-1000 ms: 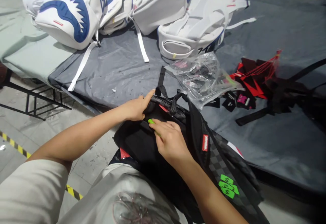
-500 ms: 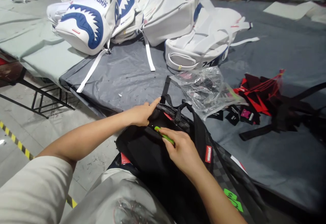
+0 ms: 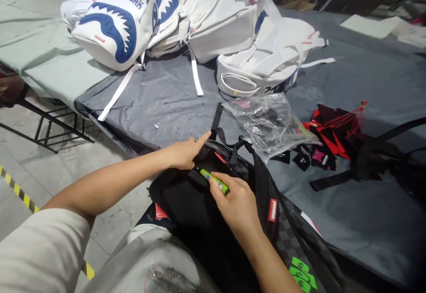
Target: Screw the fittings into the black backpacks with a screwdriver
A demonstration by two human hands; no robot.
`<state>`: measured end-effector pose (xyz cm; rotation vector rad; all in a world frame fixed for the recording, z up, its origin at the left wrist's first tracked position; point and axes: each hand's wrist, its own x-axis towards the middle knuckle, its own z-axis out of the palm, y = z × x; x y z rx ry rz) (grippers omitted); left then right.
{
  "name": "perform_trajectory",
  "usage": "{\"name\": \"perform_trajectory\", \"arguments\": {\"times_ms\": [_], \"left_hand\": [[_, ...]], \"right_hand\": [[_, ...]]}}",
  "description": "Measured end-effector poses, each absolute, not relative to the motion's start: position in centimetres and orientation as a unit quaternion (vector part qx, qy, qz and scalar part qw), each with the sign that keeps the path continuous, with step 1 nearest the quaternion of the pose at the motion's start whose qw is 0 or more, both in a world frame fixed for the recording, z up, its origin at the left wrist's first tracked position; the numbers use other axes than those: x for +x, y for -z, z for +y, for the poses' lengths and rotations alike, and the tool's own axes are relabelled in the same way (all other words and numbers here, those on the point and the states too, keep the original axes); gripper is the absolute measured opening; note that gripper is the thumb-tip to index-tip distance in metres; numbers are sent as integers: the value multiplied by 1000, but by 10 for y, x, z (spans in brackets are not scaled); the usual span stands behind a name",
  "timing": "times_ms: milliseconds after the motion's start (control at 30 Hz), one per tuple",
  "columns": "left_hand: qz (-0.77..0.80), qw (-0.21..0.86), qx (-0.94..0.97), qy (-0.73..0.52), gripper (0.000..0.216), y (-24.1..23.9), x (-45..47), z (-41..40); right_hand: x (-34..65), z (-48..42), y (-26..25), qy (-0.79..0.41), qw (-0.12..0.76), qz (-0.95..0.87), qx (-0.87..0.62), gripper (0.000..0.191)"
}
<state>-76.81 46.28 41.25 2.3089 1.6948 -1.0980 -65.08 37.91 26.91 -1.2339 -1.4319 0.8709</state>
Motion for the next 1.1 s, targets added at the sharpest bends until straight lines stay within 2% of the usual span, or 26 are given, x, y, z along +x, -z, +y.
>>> {"name": "perform_trajectory", "arguments": {"times_ms": [167,300,533,667,767,900,1033,1100], "left_hand": [[550,40,754,356,113,-413,-768,462],[550,38,756,353,113,-412,-769,463],[546,38,763,345,113,-410,-772,464],[542,34,765,347,112,-410,-773,464],[538,34,766,349,111,-411,-773,464],[540,30,765,349,112,-411,-773,465],[538,36,768,345,112,-411,-775,464],[541,40,770,337,113,-412,-776,464]], "right_hand": [[-652,379,-273,-403,501,-594,-485,34],[-651,378,-277,-286,523,-626,-503,28],[-647,378,-281,-251,516,-650,-497,21],[-647,377,-281,-302,515,-646,-475,22],[-648,376,-282,-256,498,-651,-513,21],[-651,375,-285,-296,508,-641,-493,20],[-652,375,-289,-272,509,-633,-516,20],[-651,375,-291,-320,500,-632,-498,21]]}}
